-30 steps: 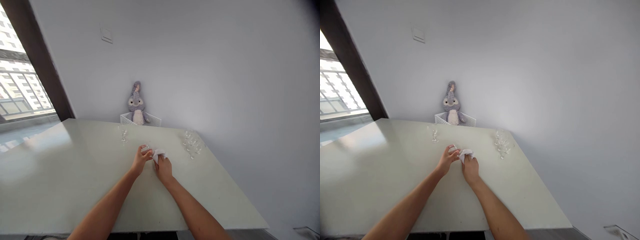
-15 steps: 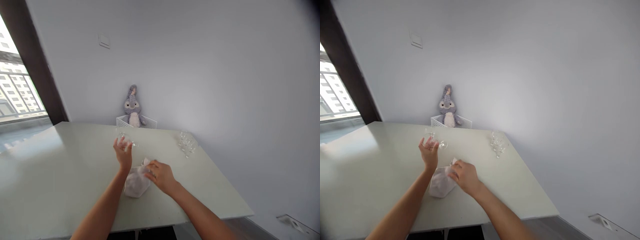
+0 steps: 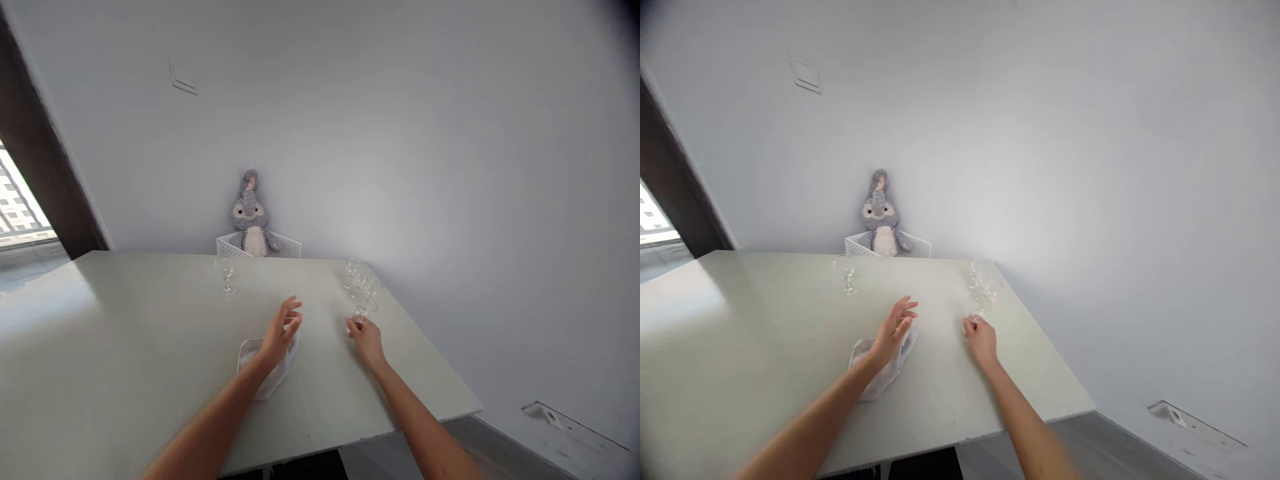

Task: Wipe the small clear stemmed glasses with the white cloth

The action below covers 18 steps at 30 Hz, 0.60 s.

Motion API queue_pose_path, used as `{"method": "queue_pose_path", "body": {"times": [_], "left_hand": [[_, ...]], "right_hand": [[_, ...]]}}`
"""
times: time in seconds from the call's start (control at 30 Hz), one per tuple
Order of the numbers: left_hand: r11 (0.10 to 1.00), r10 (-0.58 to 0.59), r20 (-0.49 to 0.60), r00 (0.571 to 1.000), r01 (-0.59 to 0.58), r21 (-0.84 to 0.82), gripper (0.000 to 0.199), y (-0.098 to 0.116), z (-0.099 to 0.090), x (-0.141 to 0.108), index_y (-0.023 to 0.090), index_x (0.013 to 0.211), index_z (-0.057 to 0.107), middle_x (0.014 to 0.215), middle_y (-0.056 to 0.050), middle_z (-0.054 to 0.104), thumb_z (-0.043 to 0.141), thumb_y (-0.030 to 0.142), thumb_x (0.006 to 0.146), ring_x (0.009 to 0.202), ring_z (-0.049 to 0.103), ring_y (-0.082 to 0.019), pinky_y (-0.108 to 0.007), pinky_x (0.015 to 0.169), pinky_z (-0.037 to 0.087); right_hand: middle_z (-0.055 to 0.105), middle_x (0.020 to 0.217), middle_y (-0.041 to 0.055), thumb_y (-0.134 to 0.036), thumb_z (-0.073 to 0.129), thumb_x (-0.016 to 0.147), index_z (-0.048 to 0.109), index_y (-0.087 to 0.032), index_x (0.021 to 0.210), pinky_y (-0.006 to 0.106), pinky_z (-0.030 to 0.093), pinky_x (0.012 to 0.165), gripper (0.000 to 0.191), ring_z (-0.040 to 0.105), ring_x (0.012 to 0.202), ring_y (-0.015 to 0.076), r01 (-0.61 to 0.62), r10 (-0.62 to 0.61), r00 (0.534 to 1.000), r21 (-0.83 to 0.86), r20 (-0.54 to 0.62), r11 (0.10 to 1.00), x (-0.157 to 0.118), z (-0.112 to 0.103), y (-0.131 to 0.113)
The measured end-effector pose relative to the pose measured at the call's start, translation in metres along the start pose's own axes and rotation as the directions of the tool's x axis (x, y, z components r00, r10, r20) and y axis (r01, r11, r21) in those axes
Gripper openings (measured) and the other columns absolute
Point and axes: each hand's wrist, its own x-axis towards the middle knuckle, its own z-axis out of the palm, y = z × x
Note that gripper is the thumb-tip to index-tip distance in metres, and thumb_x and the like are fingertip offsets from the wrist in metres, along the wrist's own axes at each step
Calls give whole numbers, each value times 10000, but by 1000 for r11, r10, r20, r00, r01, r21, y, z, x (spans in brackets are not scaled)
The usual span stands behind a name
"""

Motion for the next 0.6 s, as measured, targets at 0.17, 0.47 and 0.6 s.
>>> {"method": "queue_pose_path", "body": {"times": [0.17,0.47,0.6], "left_hand": [[968,-222,-259,940,182,-172,428,-10,-9,9,202,1117,431,973,-81,606,343,498,821,734,592,-149,-341,740,471],[856,-453,-509,732,199,-476,358,-34,-38,23,187,944,468,805,-44,610,381,497,788,568,572,-96,-304,650,490],[723,-618,-524,585,162,-672,252,-36,-49,26,185,861,477,731,-13,566,416,416,783,509,539,-73,-260,592,483]], "right_hand": [[612,546,24,-398,405,757,571,-188,634,258,362,559,295,562,553,174,-158,158,987,-22,-39,987,22,-24,53],[620,587,37,-390,415,747,565,-176,689,254,359,555,267,563,570,172,-243,243,970,-31,-7,970,41,-22,66],[624,630,26,-373,468,714,568,-173,809,253,367,560,243,565,578,167,-215,217,975,-48,53,976,31,-33,73]]}}
